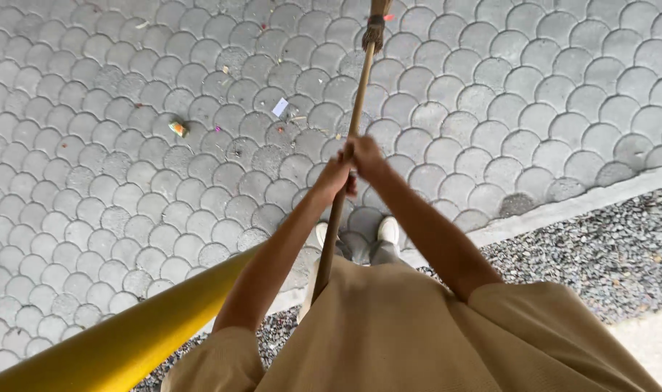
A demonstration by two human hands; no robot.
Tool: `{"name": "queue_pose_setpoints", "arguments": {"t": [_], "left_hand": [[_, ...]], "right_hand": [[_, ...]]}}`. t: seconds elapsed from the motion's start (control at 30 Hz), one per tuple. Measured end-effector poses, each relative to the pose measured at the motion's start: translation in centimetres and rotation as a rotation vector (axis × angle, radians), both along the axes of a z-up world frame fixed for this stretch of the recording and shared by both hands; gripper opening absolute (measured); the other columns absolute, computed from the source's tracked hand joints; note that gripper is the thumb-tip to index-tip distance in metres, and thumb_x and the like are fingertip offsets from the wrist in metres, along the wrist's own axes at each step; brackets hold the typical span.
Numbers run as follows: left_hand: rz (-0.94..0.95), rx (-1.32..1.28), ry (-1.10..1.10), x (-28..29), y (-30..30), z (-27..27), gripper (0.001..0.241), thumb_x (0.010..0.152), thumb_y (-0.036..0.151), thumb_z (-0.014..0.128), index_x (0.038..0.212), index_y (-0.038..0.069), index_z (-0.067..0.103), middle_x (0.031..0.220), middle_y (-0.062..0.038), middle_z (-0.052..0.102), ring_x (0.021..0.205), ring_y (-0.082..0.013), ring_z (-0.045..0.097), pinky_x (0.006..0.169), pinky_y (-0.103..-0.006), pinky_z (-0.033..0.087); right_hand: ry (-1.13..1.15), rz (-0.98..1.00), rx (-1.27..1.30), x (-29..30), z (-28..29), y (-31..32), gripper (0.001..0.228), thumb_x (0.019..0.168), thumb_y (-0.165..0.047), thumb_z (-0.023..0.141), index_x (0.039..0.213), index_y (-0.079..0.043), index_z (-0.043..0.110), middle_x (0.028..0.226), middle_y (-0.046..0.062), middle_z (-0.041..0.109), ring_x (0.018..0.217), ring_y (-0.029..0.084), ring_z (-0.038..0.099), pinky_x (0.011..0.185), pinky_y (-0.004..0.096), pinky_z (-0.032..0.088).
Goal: Sweep the paved courtyard floor to collect debris and trash using a broom.
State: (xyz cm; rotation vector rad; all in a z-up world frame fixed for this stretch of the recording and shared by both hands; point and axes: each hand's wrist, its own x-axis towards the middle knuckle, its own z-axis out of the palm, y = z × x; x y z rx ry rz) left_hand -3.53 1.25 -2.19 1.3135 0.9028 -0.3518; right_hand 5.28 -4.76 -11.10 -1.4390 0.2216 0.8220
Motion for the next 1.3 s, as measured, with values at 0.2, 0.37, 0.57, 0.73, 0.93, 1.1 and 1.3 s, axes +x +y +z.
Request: {"name": "queue_pose_setpoints", "arguments": {"t": [0.2,0.37,0.57,0.73,0.93,1.1,1.3], "left_hand": [[-0.084,-0.014,-0.014,-1.4,-0.6,-1.4,0.055,0.102,0.048,0.049,0.103,-0.006,0.06,0.068,-0.017,0.063,0.052,-0.0262,0.068,0.046,-0.0434,0.062],[-0.096,-0.074,0.006,-3.7,-3.2,-2.7,0.047,0.102,0.039,0.053,0.108,-0.007,0.062,0.074,-0.021,0.068,0.058,-0.0306,0.072,0.052,-0.0462,0.064],[-0.123,-0.189,-0.057,2.9,-9.8,-0.7,0.045,0.102,0.038,0.054,0.11,-0.006,0.059,0.074,-0.02,0.069,0.054,-0.03,0.072,0.048,-0.046,0.065],[-0.12,-0.118,-0.047,3.7,-14.7,-5.6,0.035,0.099,0.031,0.052,0.1,-0.004,0.057,0.068,-0.024,0.068,0.048,-0.03,0.071,0.044,-0.0454,0.065],[-0.226,-0.266,0.203,-2.7,-19.1,-14.7,0.042,0.099,0.044,0.049,0.108,0.003,0.053,0.085,-0.023,0.069,0.066,-0.0303,0.075,0.059,-0.0426,0.066],[-0.281,-0.271,0.277,-4.5,-24.5,-18.4,0.07,0.104,0.048,0.047,0.133,-0.015,0.045,0.095,-0.034,0.067,0.069,-0.038,0.075,0.06,-0.0494,0.066],[-0.214,-0.193,0.17,-5.8,-24.6,-22.9,0.08,0.097,0.067,0.054,0.1,-0.011,0.069,0.083,-0.027,0.072,0.06,-0.0323,0.072,0.052,-0.0399,0.06]], "right_hand": [[0.481,-0.109,-0.038,-8.1,-12.2,0.2,0.013,0.085,-0.007,0.063,0.081,0.004,0.066,0.066,0.013,0.06,0.054,0.027,0.064,0.057,0.04,0.052],[0.436,0.024,-0.015,-4.0,-3.5,-4.9,0.012,0.084,-0.009,0.065,0.077,0.001,0.064,0.063,0.01,0.059,0.053,0.023,0.061,0.054,0.038,0.049],[0.326,0.25,0.061,10.7,0.3,-13.3,0.015,0.094,-0.016,0.057,0.083,-0.01,0.049,0.065,-0.005,0.045,0.05,0.009,0.051,0.043,0.029,0.04],[-0.034,0.254,-0.067,7.4,1.0,-26.3,0.025,0.099,-0.019,0.065,0.083,0.001,0.064,0.059,0.012,0.057,0.048,0.02,0.061,0.039,0.036,0.049],[0.289,0.253,-0.252,-7.6,3.9,-38.0,0.02,0.102,-0.018,0.054,0.106,0.001,0.053,0.069,0.014,0.053,0.045,0.024,0.058,0.035,0.037,0.051],[0.648,0.327,-0.243,-12.5,6.7,-39.0,0.014,0.097,-0.008,0.06,0.092,0.006,0.062,0.066,0.003,0.049,0.049,0.015,0.05,0.046,0.031,0.048],[0.485,0.067,-0.056,-9.3,-0.9,-32.1,0.014,0.102,-0.016,0.054,0.111,-0.008,0.049,0.077,0.005,0.049,0.057,0.01,0.047,0.044,0.027,0.046]]}}
